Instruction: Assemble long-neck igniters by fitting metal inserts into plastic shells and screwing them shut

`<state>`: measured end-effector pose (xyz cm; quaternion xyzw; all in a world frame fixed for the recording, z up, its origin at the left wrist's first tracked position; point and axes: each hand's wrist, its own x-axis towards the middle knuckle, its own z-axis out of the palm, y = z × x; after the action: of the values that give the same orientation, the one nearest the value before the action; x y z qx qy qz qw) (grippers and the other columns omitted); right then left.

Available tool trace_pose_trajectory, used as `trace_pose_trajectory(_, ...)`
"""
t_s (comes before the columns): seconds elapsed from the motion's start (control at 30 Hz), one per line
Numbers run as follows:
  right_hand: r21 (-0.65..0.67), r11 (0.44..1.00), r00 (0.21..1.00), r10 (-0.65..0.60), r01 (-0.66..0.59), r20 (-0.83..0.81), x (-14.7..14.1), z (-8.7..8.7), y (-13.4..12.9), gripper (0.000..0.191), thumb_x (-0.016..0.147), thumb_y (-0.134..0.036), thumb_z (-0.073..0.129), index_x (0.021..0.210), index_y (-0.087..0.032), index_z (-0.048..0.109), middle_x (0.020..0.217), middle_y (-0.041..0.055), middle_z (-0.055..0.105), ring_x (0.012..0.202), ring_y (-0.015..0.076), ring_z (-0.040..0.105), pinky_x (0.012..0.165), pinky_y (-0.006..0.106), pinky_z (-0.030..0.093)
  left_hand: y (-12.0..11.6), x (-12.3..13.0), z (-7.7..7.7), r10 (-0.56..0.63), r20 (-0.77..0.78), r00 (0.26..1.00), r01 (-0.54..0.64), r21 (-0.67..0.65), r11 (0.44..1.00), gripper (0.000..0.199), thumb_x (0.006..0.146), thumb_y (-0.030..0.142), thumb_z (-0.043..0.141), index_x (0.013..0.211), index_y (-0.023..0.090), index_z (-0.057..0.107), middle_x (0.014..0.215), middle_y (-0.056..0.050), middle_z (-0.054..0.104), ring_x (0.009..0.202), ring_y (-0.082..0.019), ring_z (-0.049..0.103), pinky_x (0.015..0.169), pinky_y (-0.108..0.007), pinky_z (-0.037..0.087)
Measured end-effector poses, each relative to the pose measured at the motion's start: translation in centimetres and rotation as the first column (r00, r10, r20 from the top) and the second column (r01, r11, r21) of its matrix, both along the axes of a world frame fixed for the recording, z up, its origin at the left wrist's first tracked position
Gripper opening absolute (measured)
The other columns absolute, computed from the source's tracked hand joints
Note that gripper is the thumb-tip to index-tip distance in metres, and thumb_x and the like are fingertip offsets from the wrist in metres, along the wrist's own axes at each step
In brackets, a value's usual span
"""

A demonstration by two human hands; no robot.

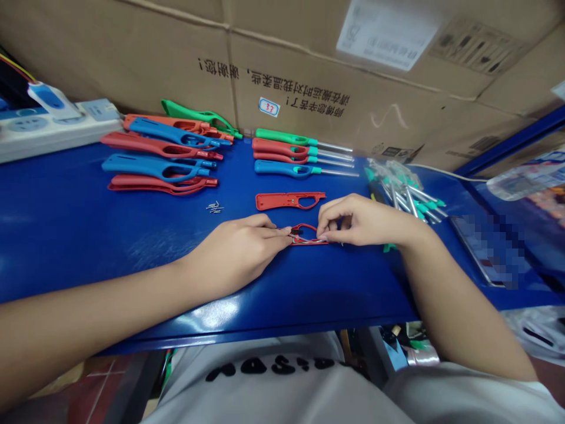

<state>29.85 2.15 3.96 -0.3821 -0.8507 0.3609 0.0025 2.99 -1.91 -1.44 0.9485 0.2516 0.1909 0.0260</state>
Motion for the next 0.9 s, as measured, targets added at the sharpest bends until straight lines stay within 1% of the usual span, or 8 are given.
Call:
trace_pose_trajectory(0.13,0.035,0.999,1.0,0.007,-0.007,0.009,-0.18,-0.17,-0.22,0.009,0.084,-0.022,0.066,0.087,-0.016,0.072,0.086,0.0037,0.07,0.071,0.0132,0.062,0.068,0.026,0.049,-0.07,0.07,-0.05,0.013,0.016,1.0,-0.013,0.015,1.0,0.029,0.101,0.017,0.051,0.124,0.016,0.068,0.108,-0.005,0.077,0.1,-0.022,0.068,0.08,-0.033,0.06)
trace_pose_trajectory(0.3,0.015,1.0,1.0,0.019,-0.019,0.019,-0.34,0.1,-0.46,0.01,0.087,-0.022,0.064,0.087,-0.017,0.072,0.086,0.0039,0.071,0.075,0.0145,0.064,0.07,0.027,0.049,-0.14,0.17,0.11,0.045,0.015,0.999,-0.045,0.025,0.999,0.029,0.102,0.019,0.049,0.123,0.015,0.068,0.106,-0.008,0.076,0.098,-0.023,0.069,0.08,-0.034,0.06)
trace_pose_trajectory(0.5,0.01,1.0,1.0,0.015,-0.015,-0.016,-0.32,0.21,-0.42,0.012,0.087,-0.023,0.064,0.086,-0.017,0.074,0.087,0.0046,0.073,0.08,0.0164,0.066,0.07,0.027,0.05,-0.16,0.22,0.11,0.059,0.005,0.998,-0.059,0.021,0.998,0.029,0.103,0.02,0.048,0.124,0.017,0.067,0.104,-0.008,0.076,0.098,-0.022,0.069,0.081,-0.033,0.06)
trace_pose_trajectory(0.63,0.033,0.999,1.0,-0.007,0.007,0.012,-0.48,0.09,-0.54,0.009,0.086,-0.02,0.065,0.083,-0.017,0.073,0.084,0.0037,0.072,0.076,0.0154,0.065,0.07,0.027,0.049,-0.15,0.22,0.04,0.059,0.011,0.998,-0.059,0.021,0.998,0.029,0.103,0.021,0.046,0.123,0.017,0.067,0.104,-0.008,0.075,0.099,-0.022,0.069,0.08,-0.033,0.06)
trace_pose_trajectory(0.77,0.051,0.999,1.0,0.019,-0.02,0.009,-0.45,0.06,-0.57,0.01,0.087,-0.019,0.064,0.083,-0.017,0.072,0.083,0.0038,0.071,0.076,0.0153,0.064,0.07,0.027,0.049,-0.12,0.19,-0.03,0.049,0.009,0.999,-0.049,0.02,0.999,0.029,0.103,0.021,0.047,0.123,0.017,0.067,0.107,-0.008,0.075,0.099,-0.022,0.069,0.08,-0.033,0.06)
trace_pose_trajectory(0.83,0.05,0.998,0.999,0.037,-0.036,-0.018,-0.33,0.01,-0.51,0.011,0.088,-0.02,0.062,0.086,-0.017,0.073,0.086,0.0049,0.071,0.078,0.0157,0.065,0.071,0.027,0.049,-0.12,0.16,-0.1,0.049,0.013,0.999,-0.05,0.022,0.999,0.028,0.103,0.021,0.048,0.123,0.017,0.067,0.107,-0.008,0.075,0.099,-0.022,0.069,0.081,-0.033,0.06)
trace_pose_trajectory(0.9,0.084,0.996,0.998,0.024,-0.019,-0.065,-0.14,-0.16,-0.36,0.015,0.088,-0.019,0.059,0.094,-0.017,0.073,0.095,0.0062,0.072,0.081,0.0159,0.065,0.07,0.027,0.05,-0.1,0.14,-0.19,0.049,0.027,0.998,-0.05,0.023,0.998,0.028,0.103,0.022,0.047,0.123,0.018,0.066,0.108,-0.007,0.075,0.098,-0.021,0.069,0.081,-0.033,0.059)
